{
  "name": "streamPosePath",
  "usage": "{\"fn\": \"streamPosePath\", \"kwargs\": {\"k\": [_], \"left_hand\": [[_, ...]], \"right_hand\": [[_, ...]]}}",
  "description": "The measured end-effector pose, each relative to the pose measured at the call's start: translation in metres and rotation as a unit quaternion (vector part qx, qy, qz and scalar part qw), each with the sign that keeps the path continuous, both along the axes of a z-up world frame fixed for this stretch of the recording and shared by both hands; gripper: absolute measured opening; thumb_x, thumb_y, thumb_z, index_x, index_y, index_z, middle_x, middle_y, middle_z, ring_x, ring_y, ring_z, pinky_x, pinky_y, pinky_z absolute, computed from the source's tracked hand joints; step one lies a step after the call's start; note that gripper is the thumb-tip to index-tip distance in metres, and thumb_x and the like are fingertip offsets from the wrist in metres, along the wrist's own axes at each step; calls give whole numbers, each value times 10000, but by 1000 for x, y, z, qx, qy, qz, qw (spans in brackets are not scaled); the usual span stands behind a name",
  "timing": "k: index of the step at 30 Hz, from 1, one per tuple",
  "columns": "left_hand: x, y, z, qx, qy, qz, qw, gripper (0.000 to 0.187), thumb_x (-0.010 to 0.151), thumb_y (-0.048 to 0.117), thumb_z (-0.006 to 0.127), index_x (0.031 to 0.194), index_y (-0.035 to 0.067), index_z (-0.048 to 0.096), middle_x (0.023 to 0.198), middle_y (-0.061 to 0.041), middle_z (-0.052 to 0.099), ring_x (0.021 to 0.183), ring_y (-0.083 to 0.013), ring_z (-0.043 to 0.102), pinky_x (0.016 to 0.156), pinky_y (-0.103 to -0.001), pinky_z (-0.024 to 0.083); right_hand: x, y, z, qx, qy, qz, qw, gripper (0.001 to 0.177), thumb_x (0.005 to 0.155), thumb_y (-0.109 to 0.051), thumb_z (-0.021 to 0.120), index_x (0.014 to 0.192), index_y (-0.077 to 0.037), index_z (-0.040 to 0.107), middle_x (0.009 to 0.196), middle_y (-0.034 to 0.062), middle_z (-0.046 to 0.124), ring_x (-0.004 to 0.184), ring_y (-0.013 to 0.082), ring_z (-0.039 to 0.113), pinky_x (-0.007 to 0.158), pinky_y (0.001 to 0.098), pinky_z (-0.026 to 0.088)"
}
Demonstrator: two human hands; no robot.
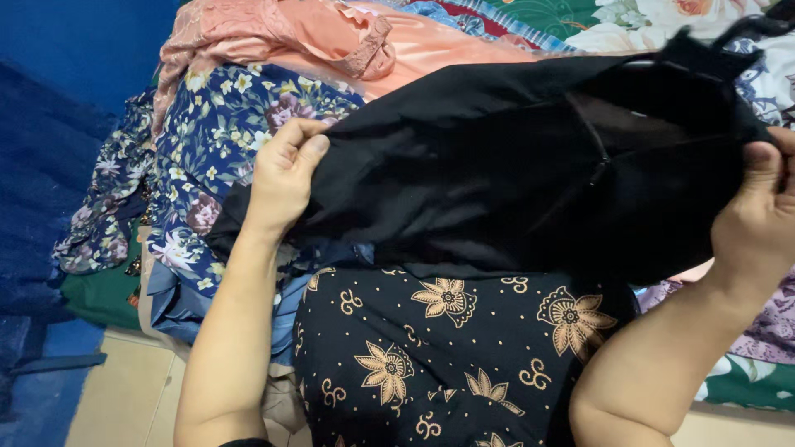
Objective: The person hangs a black garment on a hanger inside a wardrobe. They then take a pink hanger, place a gray patterned top on it, and hang it in the wardrobe. Finally, they take a black hanger, place a black top on it, and hang it in the wardrobe.
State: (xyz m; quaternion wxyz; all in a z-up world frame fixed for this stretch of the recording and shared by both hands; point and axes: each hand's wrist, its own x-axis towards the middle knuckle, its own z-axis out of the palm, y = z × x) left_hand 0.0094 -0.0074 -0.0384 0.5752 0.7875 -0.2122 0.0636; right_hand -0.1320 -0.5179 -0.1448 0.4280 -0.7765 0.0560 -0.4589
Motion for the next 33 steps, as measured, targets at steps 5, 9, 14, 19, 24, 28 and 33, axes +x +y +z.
{"fn": "streamPosePath", "kwargs": {"k": [5,9,14,19,24,28,33], "left_hand": [[-15,8,24,187,41,-145,971,326,856,132,786,1132,-10,684,995,-19,714,917,-113,650,849,-284,518],[1,42,10,301,68,-38,950,265,873,148,766,1098,9,737,915,-36,741,845,-148,668,810,-314,528],[22,106,-8,-32,137,-1,990,216,983,127,692,1163,11,717,1019,-36,735,907,-127,658,876,-308,527],[26,98,1,278,-11,247,928,227,1013,173,702,1176,17,725,965,-140,727,878,-245,688,850,-382,533],[-17,4,26,172,-267,79,945,406,1025,182,739,1375,18,612,1318,-180,657,1175,-318,681,1021,-375,543],[-38,-68,35,150,-336,-28,929,490,996,208,768,1382,-9,560,1326,-193,639,1215,-339,638,1047,-389,515],[-27,-81,38,62,-118,-34,990,169,1058,172,673,1124,16,674,935,-50,676,854,-110,617,809,-268,519]], "right_hand": [[-4,-54,-51,-74,63,-113,989,338,1263,-169,452,1267,52,708,1138,99,723,965,162,660,848,291,548],[-6,-97,-97,-119,52,-121,984,389,1240,-152,377,1368,48,685,1251,106,745,1068,166,695,945,287,596],[-6,-72,-56,-66,64,-98,991,323,1255,-166,450,1333,46,682,1194,96,735,1022,156,651,920,285,544],[-2,2,17,56,18,24,998,185,1242,-143,603,1272,32,654,1101,-2,661,1009,91,586,941,235,471],[-1,52,64,53,25,36,998,131,1159,-124,679,1175,2,645,984,-46,561,878,60,495,815,208,402],[-3,68,77,41,42,58,997,116,1154,-83,682,1130,24,645,974,-28,556,893,55,496,831,192,406],[-5,66,80,-51,18,52,997,162,1183,-137,690,1171,24,676,933,1,540,845,81,474,780,212,377]]}}
